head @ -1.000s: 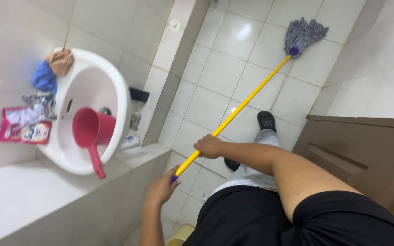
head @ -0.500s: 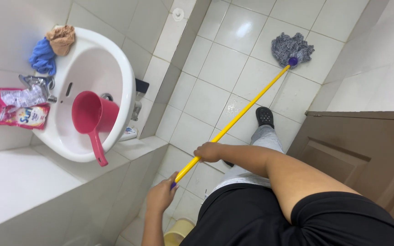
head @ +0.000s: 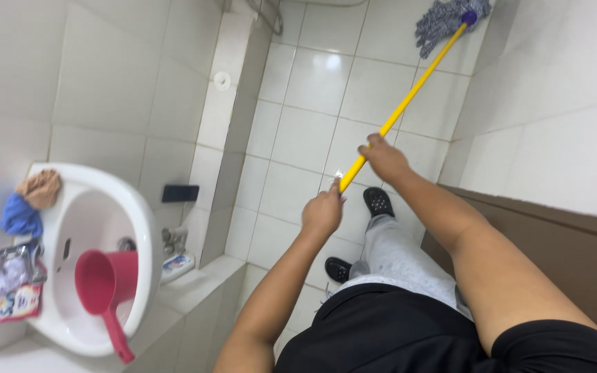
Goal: The person rinses a patterned cloth under a running tap and wrings it out. They then use a yellow-handled mop to clean the tiled floor of a bathroom, moving back and forth across the surface. The person returns to the tap to rinse and wring the cloth again before resuming mopping the floor.
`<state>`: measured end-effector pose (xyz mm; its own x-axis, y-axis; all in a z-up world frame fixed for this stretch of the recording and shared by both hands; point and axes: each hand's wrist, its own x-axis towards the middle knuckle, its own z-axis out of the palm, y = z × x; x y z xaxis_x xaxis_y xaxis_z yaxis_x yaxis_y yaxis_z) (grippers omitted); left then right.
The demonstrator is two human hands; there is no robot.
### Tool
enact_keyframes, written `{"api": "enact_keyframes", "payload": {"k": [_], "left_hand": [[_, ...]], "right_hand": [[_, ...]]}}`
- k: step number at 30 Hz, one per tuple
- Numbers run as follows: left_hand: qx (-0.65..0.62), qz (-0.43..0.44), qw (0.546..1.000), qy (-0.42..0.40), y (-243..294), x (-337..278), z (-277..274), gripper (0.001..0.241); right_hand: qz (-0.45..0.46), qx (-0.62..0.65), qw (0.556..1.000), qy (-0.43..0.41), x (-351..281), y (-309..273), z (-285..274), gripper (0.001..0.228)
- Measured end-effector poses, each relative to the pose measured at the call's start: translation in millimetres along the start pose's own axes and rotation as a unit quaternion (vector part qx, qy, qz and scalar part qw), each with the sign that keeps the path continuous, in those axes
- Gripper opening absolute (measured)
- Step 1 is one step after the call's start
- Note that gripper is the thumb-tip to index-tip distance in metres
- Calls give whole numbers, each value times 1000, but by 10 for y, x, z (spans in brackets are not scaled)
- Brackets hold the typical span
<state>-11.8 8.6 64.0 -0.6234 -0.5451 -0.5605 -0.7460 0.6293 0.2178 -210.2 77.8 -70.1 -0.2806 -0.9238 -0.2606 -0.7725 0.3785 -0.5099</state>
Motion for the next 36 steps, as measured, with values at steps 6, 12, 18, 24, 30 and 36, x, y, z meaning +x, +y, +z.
{"api": "enact_keyframes", "payload": {"k": [6,12,18,24,30,36], "left_hand": [[-61,9,996,-64,1256,1286,-189,60],[-27,38,996,-76,1319,1882,-72,62],[54,30,994,-91,632,1281,-285,63],[79,32,993,-77,-236,81,-415,64],[58,-20,993,-105,-1111,-1454,-436,62],[9,-18,994,-105,-2253,-2850,-64,63]], "right_hand": [[74,-122,990,15,571,1320,-704,34],[166,-117,979,-18,882,1528,-806,38],[147,-106,980,-88,738,718,-653,50],[19,-133,985,-107,307,-158,74,51],[-118,-148,974,-122,-515,-1606,344,32],[-204,-143,942,-224,-1280,-2924,981,29]]}}
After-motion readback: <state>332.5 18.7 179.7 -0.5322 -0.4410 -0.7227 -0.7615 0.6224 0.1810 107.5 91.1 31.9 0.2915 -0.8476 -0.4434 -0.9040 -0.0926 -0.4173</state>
